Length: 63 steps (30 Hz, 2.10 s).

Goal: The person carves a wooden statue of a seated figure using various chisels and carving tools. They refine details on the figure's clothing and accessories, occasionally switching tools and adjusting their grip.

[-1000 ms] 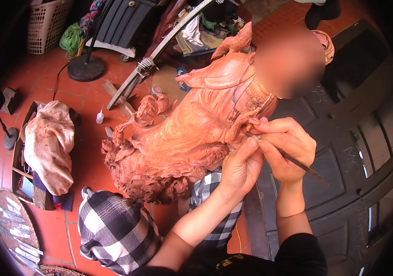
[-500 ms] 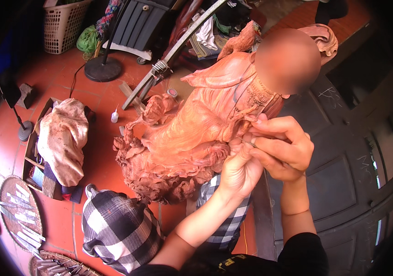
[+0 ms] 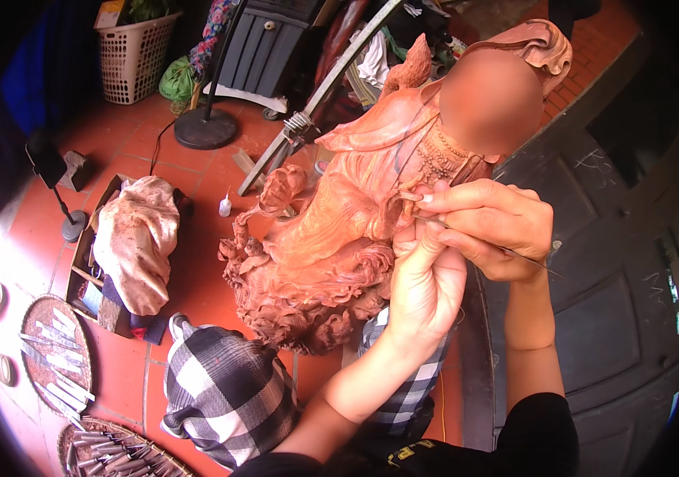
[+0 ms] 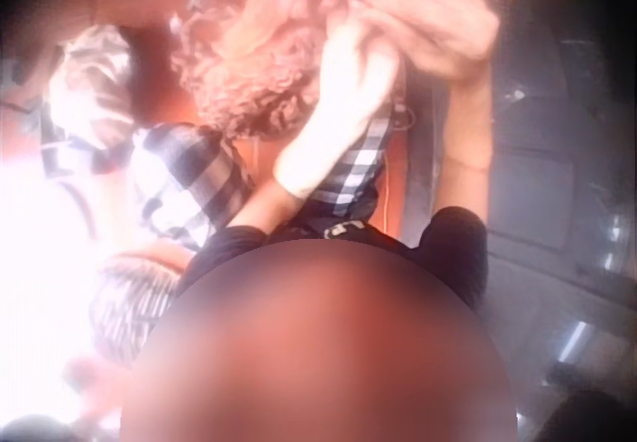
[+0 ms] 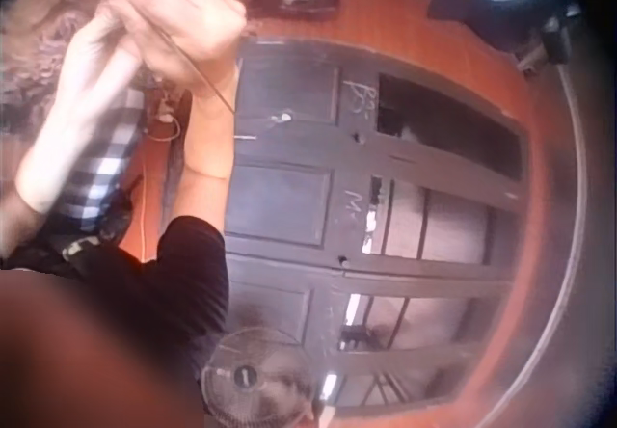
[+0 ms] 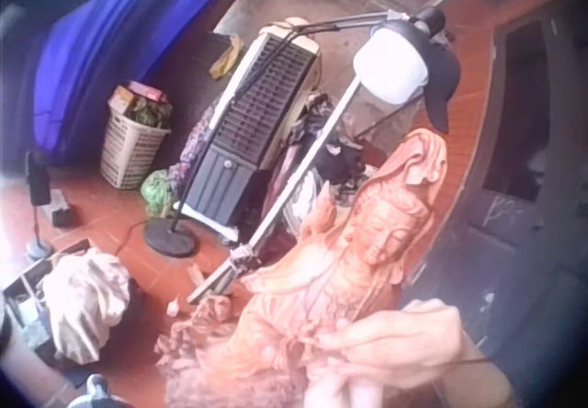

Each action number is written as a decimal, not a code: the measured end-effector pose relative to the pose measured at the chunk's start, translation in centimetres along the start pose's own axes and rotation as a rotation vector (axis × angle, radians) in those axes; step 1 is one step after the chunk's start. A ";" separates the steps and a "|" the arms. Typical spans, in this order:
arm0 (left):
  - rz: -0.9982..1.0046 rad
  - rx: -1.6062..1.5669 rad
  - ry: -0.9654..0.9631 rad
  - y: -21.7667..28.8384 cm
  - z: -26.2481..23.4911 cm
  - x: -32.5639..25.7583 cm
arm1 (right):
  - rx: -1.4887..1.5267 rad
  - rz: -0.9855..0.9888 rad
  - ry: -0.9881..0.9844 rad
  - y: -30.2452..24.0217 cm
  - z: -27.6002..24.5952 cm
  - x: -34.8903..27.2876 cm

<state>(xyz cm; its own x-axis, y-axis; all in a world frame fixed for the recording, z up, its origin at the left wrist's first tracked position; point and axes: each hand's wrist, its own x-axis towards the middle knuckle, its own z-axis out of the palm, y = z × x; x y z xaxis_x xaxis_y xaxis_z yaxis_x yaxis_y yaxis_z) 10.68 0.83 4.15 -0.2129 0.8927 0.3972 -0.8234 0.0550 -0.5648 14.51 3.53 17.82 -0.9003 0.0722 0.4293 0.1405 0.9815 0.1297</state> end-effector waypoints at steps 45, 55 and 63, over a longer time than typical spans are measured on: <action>1.118 2.619 1.082 33.5 15.8 -26.6 | 0.407 -0.170 -0.265 -14.5 16.1 4.2; 0.803 2.126 2.561 60.0 19.7 -37.1 | 0.234 -0.356 -0.119 -13.5 19.6 2.4; 1.069 3.062 2.028 68.4 11.3 -34.2 | 0.215 -0.256 -0.151 -14.6 19.3 2.7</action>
<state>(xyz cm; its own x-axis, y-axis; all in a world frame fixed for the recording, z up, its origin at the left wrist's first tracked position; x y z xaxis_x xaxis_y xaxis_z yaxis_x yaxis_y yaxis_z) -44.33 -30.96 -39.88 -0.9373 0.0274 0.3474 0.1569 0.9234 0.3503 2.07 -7.16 -0.16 -0.9481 -0.1709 0.2680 -0.1725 0.9849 0.0180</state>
